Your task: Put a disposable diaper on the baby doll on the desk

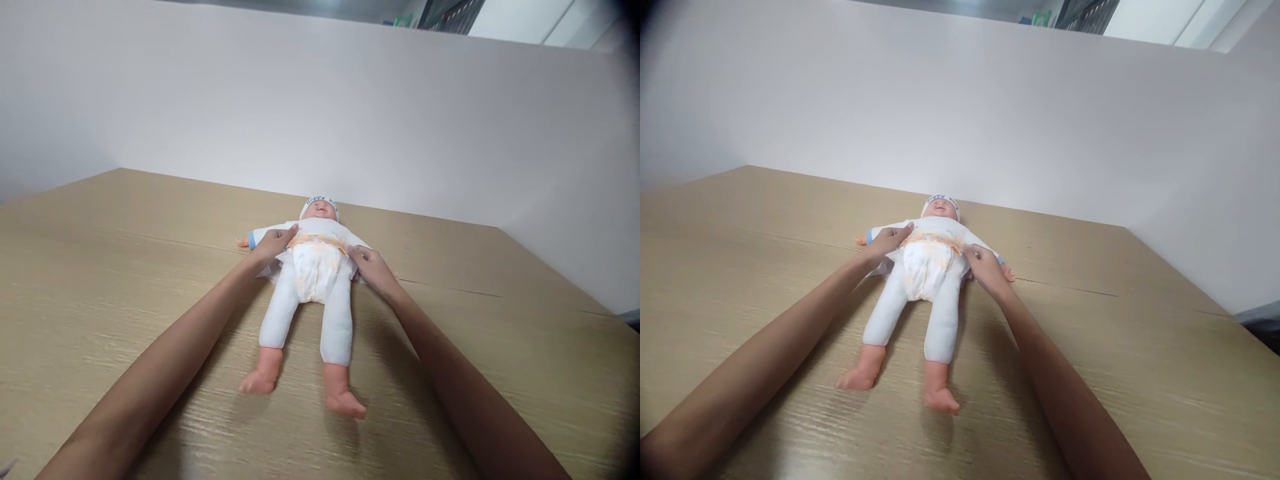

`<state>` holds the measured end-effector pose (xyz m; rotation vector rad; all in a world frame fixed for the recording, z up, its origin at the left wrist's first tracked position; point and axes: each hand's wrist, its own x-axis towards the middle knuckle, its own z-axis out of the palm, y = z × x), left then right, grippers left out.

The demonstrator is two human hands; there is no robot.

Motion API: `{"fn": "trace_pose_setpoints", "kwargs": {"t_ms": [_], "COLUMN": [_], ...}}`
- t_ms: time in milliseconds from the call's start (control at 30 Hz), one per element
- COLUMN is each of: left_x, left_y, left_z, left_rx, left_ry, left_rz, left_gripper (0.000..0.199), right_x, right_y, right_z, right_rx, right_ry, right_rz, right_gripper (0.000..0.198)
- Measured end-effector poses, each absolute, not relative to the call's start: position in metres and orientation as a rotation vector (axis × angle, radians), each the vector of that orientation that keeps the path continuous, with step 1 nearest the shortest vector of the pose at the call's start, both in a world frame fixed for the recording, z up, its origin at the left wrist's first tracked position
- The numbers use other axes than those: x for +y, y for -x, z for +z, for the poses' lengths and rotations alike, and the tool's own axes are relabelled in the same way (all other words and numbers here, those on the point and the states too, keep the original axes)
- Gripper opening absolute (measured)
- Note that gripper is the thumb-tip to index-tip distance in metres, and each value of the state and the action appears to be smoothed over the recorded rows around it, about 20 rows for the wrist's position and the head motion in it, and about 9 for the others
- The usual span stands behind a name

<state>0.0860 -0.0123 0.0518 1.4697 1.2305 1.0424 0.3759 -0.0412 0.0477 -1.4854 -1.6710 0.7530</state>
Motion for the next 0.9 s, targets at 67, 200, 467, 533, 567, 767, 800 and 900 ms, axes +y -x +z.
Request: {"fn": "trace_pose_setpoints", "kwargs": {"t_ms": [67, 200, 467, 533, 567, 767, 800, 900], "left_x": [-0.012, -0.016, -0.055, -0.062, -0.063, -0.060, -0.060, -0.061], "left_y": [-0.087, -0.085, -0.122, -0.139, -0.147, -0.164, -0.164, -0.164], "left_z": [0.052, 0.067, 0.119, 0.121, 0.120, 0.100, 0.098, 0.096], "left_rx": [1.312, 1.535, 1.351, 1.178, 1.123, 1.305, 1.330, 1.377], "left_ry": [-1.540, -1.630, -2.300, -2.501, -2.570, -2.632, -2.621, -2.593], "left_rz": [1.068, 1.153, 1.295, 1.177, 1.101, 0.757, 0.746, 0.721], "left_gripper": [0.074, 0.055, 0.028, 0.027, 0.028, 0.036, 0.037, 0.042], "right_x": [-0.060, -0.091, -0.090, -0.089, -0.089, -0.093, -0.092, -0.088], "right_y": [-0.381, -0.396, -0.407, -0.406, -0.405, -0.407, -0.407, -0.410], "right_z": [0.045, 0.033, 0.014, 0.018, 0.021, 0.031, 0.031, 0.032], "right_rx": [-1.719, -1.866, -1.824, -1.805, -1.801, -1.848, -1.855, -1.886], "right_ry": [1.541, 1.542, 1.660, 1.780, 1.844, 1.925, 1.910, 1.822], "right_rz": [0.556, 0.079, 0.072, 0.153, 0.198, 0.335, 0.359, 0.481], "right_gripper": [0.039, 0.032, 0.036, 0.032, 0.030, 0.033, 0.034, 0.040]}}
